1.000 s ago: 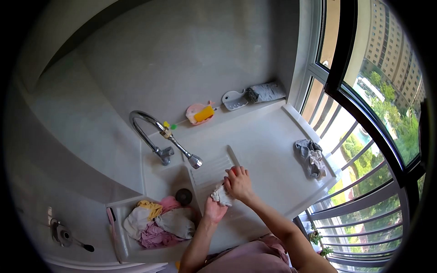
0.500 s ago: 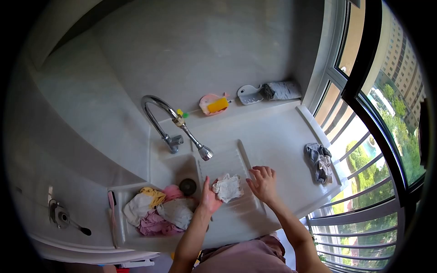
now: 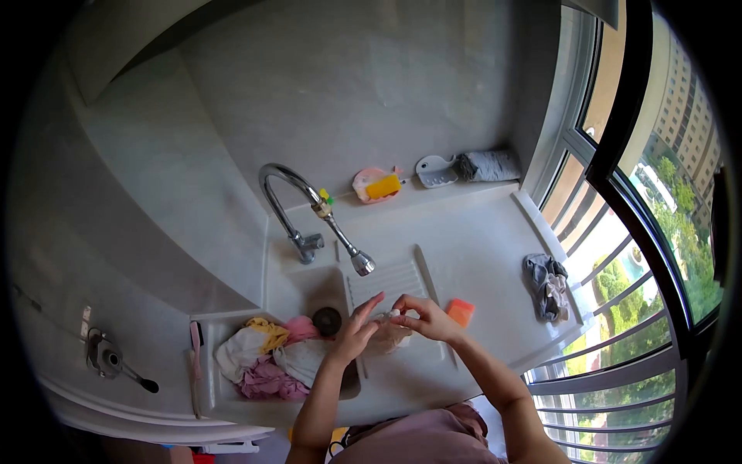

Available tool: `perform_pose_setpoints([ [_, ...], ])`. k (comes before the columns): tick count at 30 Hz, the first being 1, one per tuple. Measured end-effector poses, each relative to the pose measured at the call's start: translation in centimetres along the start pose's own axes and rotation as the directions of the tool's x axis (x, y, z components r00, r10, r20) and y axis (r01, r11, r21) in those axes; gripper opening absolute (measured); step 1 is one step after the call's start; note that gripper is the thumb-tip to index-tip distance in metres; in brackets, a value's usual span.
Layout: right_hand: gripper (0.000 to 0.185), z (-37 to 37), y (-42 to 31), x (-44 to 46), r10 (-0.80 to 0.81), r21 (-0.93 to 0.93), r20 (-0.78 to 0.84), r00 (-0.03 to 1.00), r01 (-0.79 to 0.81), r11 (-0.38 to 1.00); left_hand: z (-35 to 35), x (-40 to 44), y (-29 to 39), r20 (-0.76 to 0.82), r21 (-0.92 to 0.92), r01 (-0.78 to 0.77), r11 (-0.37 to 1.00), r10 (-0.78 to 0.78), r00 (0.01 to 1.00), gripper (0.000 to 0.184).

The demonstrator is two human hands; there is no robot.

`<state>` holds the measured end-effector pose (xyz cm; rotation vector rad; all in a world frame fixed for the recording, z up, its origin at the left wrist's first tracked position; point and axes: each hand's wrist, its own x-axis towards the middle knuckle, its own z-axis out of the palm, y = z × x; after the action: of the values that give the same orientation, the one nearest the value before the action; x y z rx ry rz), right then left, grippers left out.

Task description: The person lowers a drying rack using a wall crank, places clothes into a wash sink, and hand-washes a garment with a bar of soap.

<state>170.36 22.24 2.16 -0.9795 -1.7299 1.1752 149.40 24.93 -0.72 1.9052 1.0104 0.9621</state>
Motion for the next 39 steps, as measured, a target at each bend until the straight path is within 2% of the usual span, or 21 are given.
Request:
perform_pose_setpoints([
  [2, 0.018, -0.5, -1.7, 0.7, -0.053, -0.006, -0.035, 0.998, 0.052, 0.999, -0.1, 0.9, 2.4, 0.342, -0.464, 0.268, 0.844, -0.107, 0.933, 0.044],
  [6, 0.015, -1.7, -3.2, 1.2, -0.066, -0.050, -0.119, 0.991, 0.061, 0.997, -1.0, 1.4, 5.1, 0.314, -0.396, 0.135, 0.908, -0.004, 0.949, 0.035],
  [8, 0.017, -2.1, -3.3, 0.8, -0.076, -0.126, -0.088, 0.993, 0.064, 0.990, -2.3, 1.4, 5.3, 0.449, -0.261, 0.319, 0.911, -0.178, 0.875, 0.021],
  [12, 0.021, -3.0, -0.1, 0.5, -0.176, -0.355, 0.063, 0.982, 0.187, 0.916, -1.8, 1.1, 2.2, 0.326, -0.571, 0.244, 0.784, -0.057, 0.944, 0.014],
  [14, 0.024, -2.9, 2.1, 0.4, 0.270, 0.351, 0.034, 0.962, -0.264, 0.898, -0.8, 0.8, 0.6, 0.226, -0.881, 0.319, 0.350, -0.282, 0.932, 0.018],
  [16, 0.024, -0.8, 2.3, 1.2, 0.261, 0.527, -0.078, 0.962, -0.183, 0.830, 2.1, 0.9, -1.8, 0.161, -0.890, 0.337, 0.308, -0.478, 0.863, 0.022],
  [18, 0.024, 2.8, 2.2, 2.4, 0.230, 0.111, -0.392, 0.890, -0.202, 0.973, 4.5, 1.4, -2.5, 0.166, -0.912, 0.337, 0.234, -0.541, 0.824, 0.017],
  [19, 0.024, 5.7, 0.7, 2.3, 0.019, -0.214, -0.384, 0.923, -0.110, 0.971, 5.7, 1.5, -5.9, 0.269, -0.867, 0.451, 0.210, -0.564, 0.781, 0.024],
  [20, 0.024, 8.1, -1.0, 1.9, -0.179, -0.513, -0.308, 0.934, -0.005, 0.858, 7.2, -0.3, -9.4, 0.110, -0.403, 0.226, 0.887, -0.198, 0.974, 0.029],
  [21, 0.026, 9.1, -1.3, 2.1, -0.394, -0.698, -0.253, 0.884, 0.115, 0.707, 7.6, -0.9, -7.8, 0.115, -0.864, 0.240, 0.442, -0.291, 0.950, 0.031],
  [22, 0.026, 8.8, -0.6, 2.7, -0.394, -0.692, -0.261, 0.881, 0.113, 0.713, 7.8, -1.5, -5.3, 0.175, -0.978, 0.119, -0.173, -0.358, 0.917, 0.032],
  [24, 0.028, 6.2, 2.4, 4.4, -0.106, -0.618, -0.439, 0.892, -0.214, 0.757, 6.9, 1.3, -1.7, 0.280, -0.914, 0.405, 0.018, -0.695, 0.662, 0.033],
  [26, 0.026, 5.3, 2.7, 5.0, -0.013, -0.483, -0.532, 0.846, -0.292, 0.825, 7.6, 0.4, -6.3, 0.419, -0.840, 0.531, 0.113, -0.486, 0.767, 0.034],
  [28, 0.026, 7.7, 2.4, 3.7, -0.236, -0.657, -0.434, 0.870, -0.126, 0.743, 10.1, 0.9, -8.6, 0.144, -0.949, 0.051, -0.311, -0.283, 0.948, 0.035],
  [29, 0.027, 9.8, 3.2, 2.6, -0.320, -0.685, -0.326, 0.890, 0.011, 0.729, 8.3, 0.6, -9.2, 0.332, -0.885, 0.211, -0.416, -0.243, 0.911, 0.034],
  [30, 0.026, 10.4, 2.3, 2.0, -0.438, -0.754, -0.241, 0.866, 0.117, 0.647, 8.2, 1.4, -11.3, 0.287, -0.929, 0.263, -0.262, -0.060, 0.956, 0.034],
  [31, 0.026, 9.8, 2.8, 2.2, -0.339, -0.724, -0.314, 0.887, 0.008, 0.690, 7.8, 1.8, -8.8, 0.296, -0.926, 0.271, -0.264, -0.056, 0.954, 0.034],
  [34, 0.027, 6.3, 5.1, 4.8, -0.121, -0.571, -0.567, 0.815, -0.282, 0.771, 6.6, 2.3, -0.6, 0.357, -0.867, 0.499, 0.015, -0.680, 0.640, 0.034],
  [36, 0.023, 6.5, 3.1, 4.5, -0.070, -0.555, -0.574, 0.816, -0.325, 0.766, 6.5, 1.8, -1.3, 0.350, -0.853, 0.517, 0.078, -0.648, 0.676, 0.032],
  [38, 0.024, 9.6, 2.6, 3.0, -0.278, -0.716, -0.422, 0.863, -0.130, 0.686, 7.1, 0.7, -6.0, 0.226, -0.963, 0.180, -0.199, -0.243, 0.943, 0.028],
  [39, 0.028, 12.7, 4.5, 4.3, -0.193, -0.751, -0.485, 0.853, -0.294, 0.592, 7.2, 2.6, -8.8, 0.165, -0.911, 0.234, -0.339, 0.221, 0.961, 0.029],
])
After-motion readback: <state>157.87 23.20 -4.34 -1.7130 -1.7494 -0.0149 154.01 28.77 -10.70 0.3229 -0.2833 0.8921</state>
